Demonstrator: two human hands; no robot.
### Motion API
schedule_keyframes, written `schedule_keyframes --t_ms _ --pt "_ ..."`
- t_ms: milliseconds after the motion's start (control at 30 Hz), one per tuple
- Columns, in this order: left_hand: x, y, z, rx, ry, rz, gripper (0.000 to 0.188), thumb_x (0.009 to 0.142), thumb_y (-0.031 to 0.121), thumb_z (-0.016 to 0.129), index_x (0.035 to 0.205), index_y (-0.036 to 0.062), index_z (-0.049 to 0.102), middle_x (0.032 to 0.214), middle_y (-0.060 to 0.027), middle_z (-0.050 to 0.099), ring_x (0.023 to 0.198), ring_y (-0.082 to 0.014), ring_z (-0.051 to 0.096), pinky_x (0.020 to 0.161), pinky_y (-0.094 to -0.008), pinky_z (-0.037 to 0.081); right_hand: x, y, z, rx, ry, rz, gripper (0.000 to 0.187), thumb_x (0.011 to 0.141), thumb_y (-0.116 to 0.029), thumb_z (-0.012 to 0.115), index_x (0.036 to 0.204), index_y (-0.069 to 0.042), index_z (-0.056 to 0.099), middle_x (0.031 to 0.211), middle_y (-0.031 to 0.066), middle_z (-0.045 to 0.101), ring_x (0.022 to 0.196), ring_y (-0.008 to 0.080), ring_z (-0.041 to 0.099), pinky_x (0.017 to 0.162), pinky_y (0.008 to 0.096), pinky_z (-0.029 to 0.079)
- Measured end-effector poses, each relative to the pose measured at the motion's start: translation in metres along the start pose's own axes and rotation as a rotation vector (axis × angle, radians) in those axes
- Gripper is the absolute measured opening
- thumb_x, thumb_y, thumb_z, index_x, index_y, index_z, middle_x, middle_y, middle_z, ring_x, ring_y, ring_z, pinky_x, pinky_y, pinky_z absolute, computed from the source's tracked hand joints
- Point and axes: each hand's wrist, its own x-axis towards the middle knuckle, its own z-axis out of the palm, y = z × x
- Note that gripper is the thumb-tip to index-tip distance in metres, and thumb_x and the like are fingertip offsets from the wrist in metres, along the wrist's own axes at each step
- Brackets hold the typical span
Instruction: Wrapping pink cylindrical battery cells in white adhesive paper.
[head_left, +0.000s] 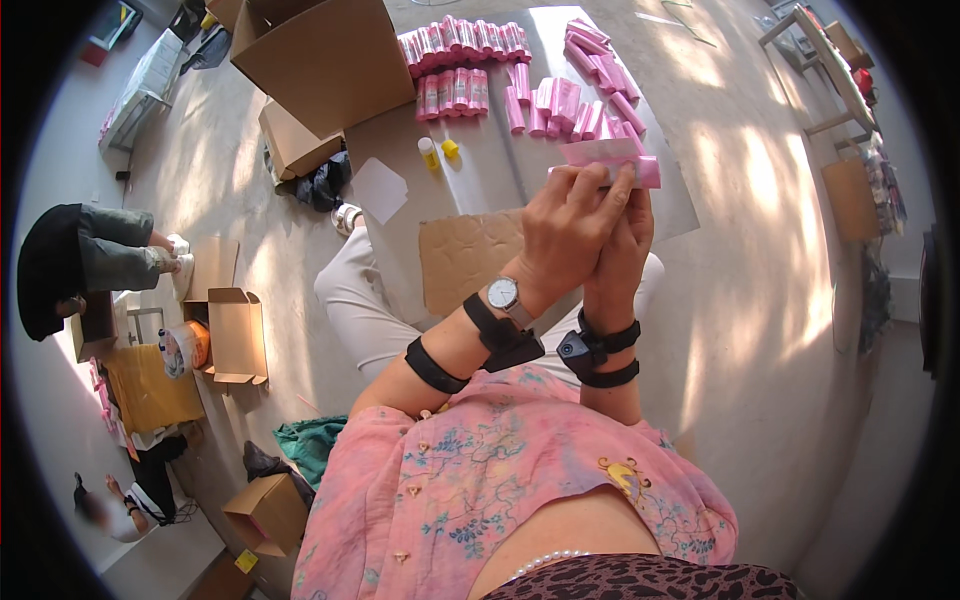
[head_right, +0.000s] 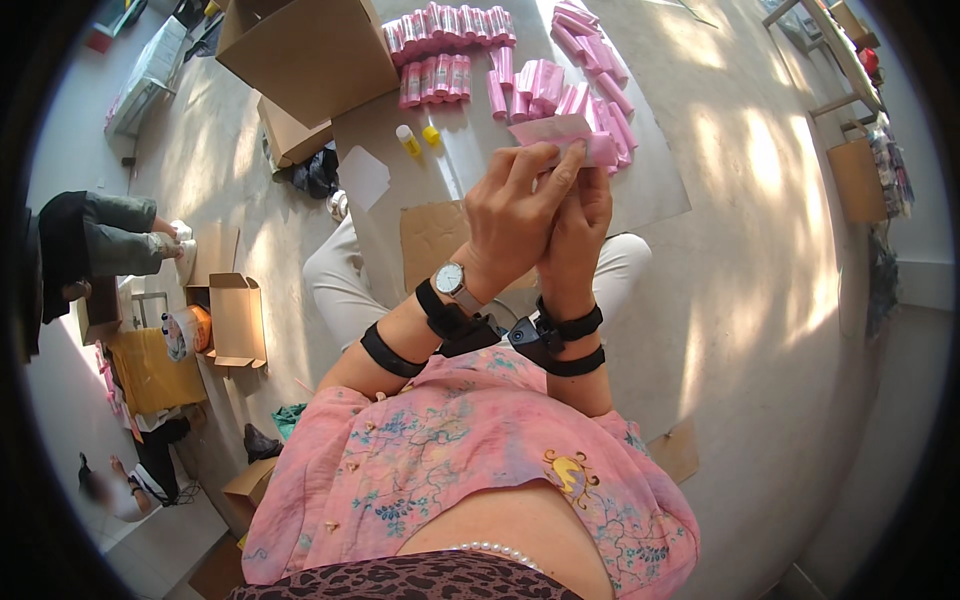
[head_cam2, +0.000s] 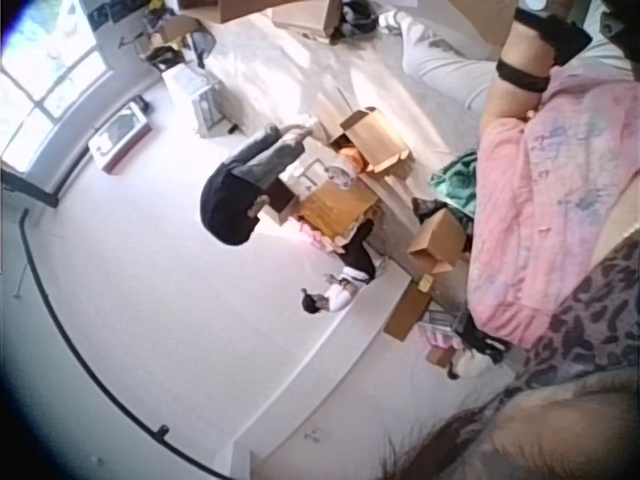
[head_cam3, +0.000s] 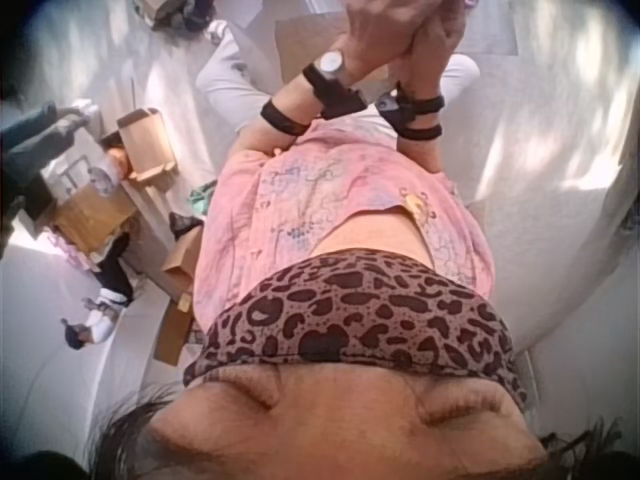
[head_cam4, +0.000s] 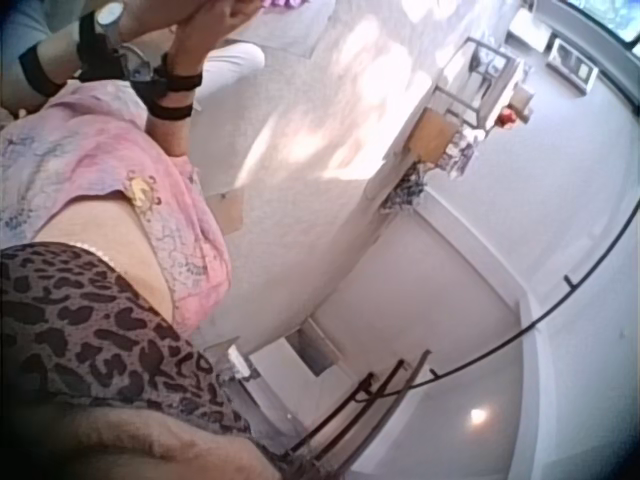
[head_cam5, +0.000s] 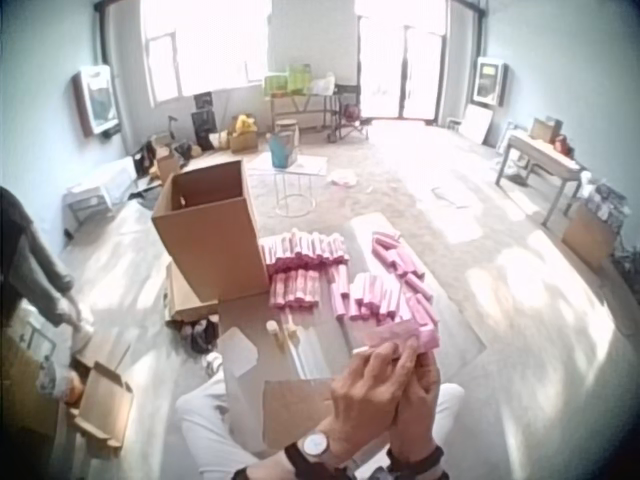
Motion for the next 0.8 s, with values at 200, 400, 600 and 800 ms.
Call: schedule_keyframes --t_ms 200,400,600,800 --pt "-0.003 -0.004 0.0 -0.033 -0.03 -0.041 0.044 0.075 0.011 0.077 0.118 0.02 0.077 0.105 0.002 0.068 0.089 -0.0189 0.067 0.064 -0.0306 0.057 0.003 0.004 -0.006 0.09 -0.024 0.023 0.031 0.108 -0.004 0.051 0.139 -0.003 0.052 0.126 0.0082 0.064 0.11 0.014 0.065 0.092 0.0273 0.055" --pt "-0.002 -0.011 -0.002 -0.08 -0.07 -0.075 0.041 0.077 0.014 0.074 0.117 0.0221 0.075 0.105 0.0039 0.066 0.091 -0.0206 0.065 0.065 -0.0328 0.058 0.004 0.006 -0.011 0.09 -0.014 0.023 0.032 0.107 -0.006 0.056 0.139 -0.004 0.053 0.125 0.0069 0.066 0.109 0.0125 0.065 0.091 0.0257 0.054" --pt "0.003 -0.021 -0.004 -0.182 -0.126 -0.105 0.038 0.077 0.011 0.075 0.113 0.0218 0.077 0.105 0.0038 0.07 0.091 -0.0215 0.067 0.067 -0.0338 0.058 0.008 0.008 -0.01 0.086 0.03 0.035 0.032 0.106 -0.007 0.06 0.138 -0.003 0.055 0.12 0.0063 0.068 0.11 0.0131 0.066 0.093 0.0274 0.054" --pt "0.005 -0.03 0.0 -0.203 -0.201 -0.12 0.038 0.076 0.011 0.076 0.112 0.0218 0.078 0.104 0.0038 0.071 0.09 -0.0222 0.067 0.068 -0.0353 0.057 0.012 0.012 -0.013 0.064 0.031 0.021 0.03 0.106 -0.007 0.06 0.135 -0.002 0.056 0.118 0.0066 0.068 0.11 0.0148 0.066 0.097 0.0309 0.055"
